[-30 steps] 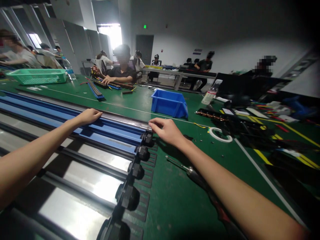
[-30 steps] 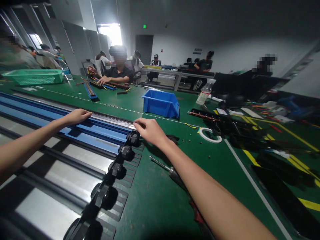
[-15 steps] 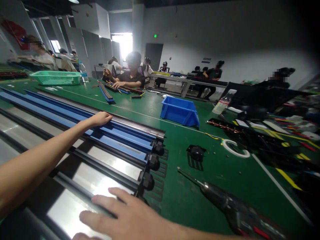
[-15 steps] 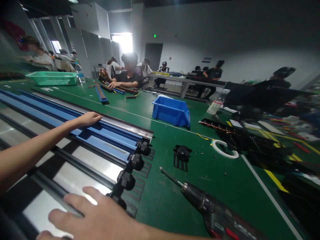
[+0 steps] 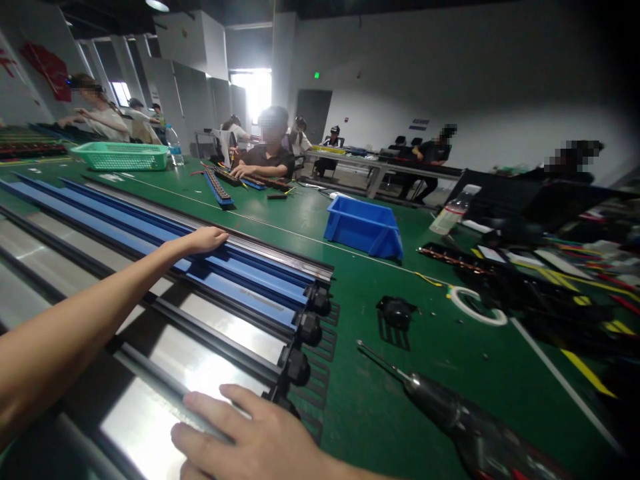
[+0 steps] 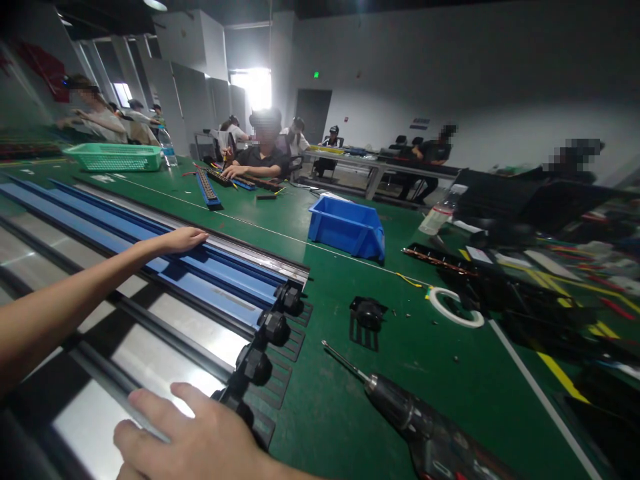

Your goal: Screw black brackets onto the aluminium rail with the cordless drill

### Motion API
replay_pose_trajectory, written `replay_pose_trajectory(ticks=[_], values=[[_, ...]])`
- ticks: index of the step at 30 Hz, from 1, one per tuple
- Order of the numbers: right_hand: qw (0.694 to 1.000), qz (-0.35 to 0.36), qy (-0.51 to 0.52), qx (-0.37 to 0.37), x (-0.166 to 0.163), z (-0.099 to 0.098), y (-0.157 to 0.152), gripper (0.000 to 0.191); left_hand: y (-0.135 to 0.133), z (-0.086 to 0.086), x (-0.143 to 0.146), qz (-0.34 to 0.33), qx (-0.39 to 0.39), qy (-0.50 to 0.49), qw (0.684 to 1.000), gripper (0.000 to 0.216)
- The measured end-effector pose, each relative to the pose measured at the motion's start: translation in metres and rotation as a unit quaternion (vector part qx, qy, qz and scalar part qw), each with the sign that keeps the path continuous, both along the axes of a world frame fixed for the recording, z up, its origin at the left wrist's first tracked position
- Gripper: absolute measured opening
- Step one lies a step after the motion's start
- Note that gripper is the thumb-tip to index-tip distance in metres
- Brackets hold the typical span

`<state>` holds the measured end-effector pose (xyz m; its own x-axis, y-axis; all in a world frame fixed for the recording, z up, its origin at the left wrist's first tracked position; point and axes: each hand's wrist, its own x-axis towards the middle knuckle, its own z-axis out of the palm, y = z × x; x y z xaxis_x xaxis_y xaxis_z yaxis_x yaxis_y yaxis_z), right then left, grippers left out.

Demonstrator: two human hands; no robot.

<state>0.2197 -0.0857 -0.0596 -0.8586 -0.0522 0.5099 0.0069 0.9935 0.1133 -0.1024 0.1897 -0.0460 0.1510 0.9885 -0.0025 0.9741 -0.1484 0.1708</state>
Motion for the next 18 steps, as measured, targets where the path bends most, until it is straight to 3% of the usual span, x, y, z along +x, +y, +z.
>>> replay_pose_trajectory(ticks=[18], values=[[0.999, -0.013, -0.008, -0.036, -0.004, -0.008, -0.011, 0.029, -0.011, -0.001, -0.002, -0.028, -0.002, 0.036, 0.999, 0.063]])
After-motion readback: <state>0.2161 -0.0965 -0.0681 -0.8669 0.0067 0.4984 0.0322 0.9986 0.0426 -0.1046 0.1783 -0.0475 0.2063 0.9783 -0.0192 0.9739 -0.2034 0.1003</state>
